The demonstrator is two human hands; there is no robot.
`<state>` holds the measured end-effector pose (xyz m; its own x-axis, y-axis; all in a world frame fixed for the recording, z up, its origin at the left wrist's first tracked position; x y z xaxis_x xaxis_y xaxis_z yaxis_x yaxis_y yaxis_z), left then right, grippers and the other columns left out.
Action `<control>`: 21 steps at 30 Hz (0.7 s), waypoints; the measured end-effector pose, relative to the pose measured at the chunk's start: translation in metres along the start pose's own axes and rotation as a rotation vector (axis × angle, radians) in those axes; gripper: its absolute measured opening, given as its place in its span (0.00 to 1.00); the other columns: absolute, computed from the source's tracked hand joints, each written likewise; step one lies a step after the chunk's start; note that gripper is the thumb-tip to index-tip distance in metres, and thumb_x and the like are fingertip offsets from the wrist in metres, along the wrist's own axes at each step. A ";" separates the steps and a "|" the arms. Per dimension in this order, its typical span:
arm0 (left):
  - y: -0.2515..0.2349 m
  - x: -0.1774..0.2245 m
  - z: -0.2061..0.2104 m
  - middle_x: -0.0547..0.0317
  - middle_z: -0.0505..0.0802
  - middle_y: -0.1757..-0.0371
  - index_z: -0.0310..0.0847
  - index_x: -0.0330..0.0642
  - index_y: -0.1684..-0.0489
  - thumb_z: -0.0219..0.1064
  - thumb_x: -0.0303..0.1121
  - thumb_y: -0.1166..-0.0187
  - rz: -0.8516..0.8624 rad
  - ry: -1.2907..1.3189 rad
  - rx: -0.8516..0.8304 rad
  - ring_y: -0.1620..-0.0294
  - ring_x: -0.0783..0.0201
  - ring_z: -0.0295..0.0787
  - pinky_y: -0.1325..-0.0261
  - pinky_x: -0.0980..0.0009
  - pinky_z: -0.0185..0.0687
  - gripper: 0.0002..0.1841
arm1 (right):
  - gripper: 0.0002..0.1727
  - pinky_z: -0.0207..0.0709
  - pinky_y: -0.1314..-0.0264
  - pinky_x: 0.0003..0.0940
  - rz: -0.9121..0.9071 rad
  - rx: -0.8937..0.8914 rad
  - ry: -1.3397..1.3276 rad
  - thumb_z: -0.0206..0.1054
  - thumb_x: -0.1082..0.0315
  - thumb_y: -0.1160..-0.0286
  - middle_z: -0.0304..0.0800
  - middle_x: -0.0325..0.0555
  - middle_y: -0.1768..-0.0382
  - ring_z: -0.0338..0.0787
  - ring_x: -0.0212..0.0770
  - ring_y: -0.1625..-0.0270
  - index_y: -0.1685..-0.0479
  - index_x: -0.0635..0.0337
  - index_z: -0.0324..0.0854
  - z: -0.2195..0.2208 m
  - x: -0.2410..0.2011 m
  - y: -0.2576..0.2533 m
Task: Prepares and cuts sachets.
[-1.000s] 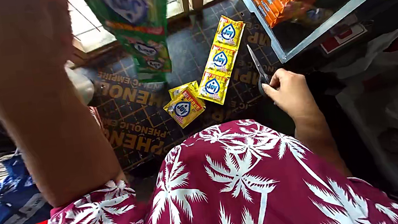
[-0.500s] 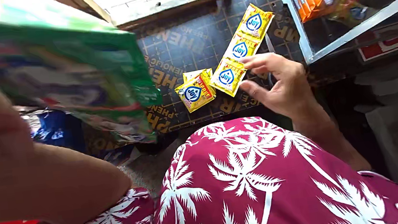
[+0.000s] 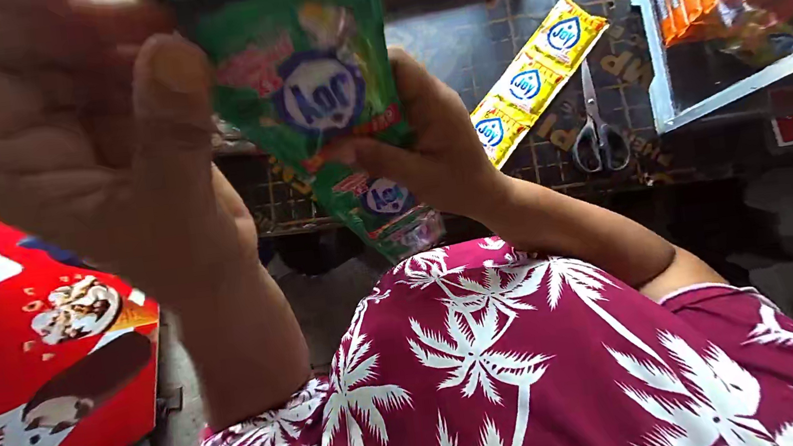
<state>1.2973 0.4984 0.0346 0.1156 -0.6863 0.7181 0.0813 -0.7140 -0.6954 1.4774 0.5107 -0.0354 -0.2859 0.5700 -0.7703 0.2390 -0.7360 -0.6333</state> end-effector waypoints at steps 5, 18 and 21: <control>0.033 -0.043 0.006 0.68 0.87 0.34 0.63 0.44 0.22 0.67 0.54 0.20 -0.427 0.466 -0.142 0.32 0.68 0.85 0.26 0.64 0.82 0.34 | 0.22 0.90 0.41 0.32 0.104 0.002 -0.007 0.66 0.77 0.20 0.88 0.51 0.48 0.92 0.32 0.46 0.33 0.82 0.66 0.014 0.002 -0.007; 0.115 -0.072 -0.024 0.59 0.92 0.38 0.84 0.49 0.36 0.70 0.51 0.23 -0.872 1.077 -0.230 0.38 0.65 0.90 0.35 0.64 0.87 0.22 | 0.22 0.85 0.58 0.43 0.185 -0.021 0.918 0.68 0.55 0.19 0.93 0.52 0.53 0.93 0.46 0.52 0.42 0.67 0.85 0.091 0.010 0.023; 0.133 -0.067 -0.033 0.57 0.91 0.38 0.80 0.48 0.31 0.47 0.45 0.08 -0.985 1.142 -0.173 0.37 0.64 0.90 0.34 0.63 0.87 0.20 | 0.30 0.81 0.42 0.47 0.208 -0.039 1.094 0.62 0.39 0.19 0.88 0.52 0.39 0.85 0.53 0.38 0.39 0.55 0.90 0.071 0.019 0.036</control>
<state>1.2675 0.4446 -0.1056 -0.7259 0.3816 0.5722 -0.4570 -0.8894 0.0134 1.4147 0.4693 -0.0677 0.7302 0.4659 -0.4997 0.2217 -0.8534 -0.4717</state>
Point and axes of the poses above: each hand's wrist, its own y-axis away from the middle knuckle, its own z-axis out of the palm, x = y × z, the point moved 4 cm from there along -y, towards the middle knuckle
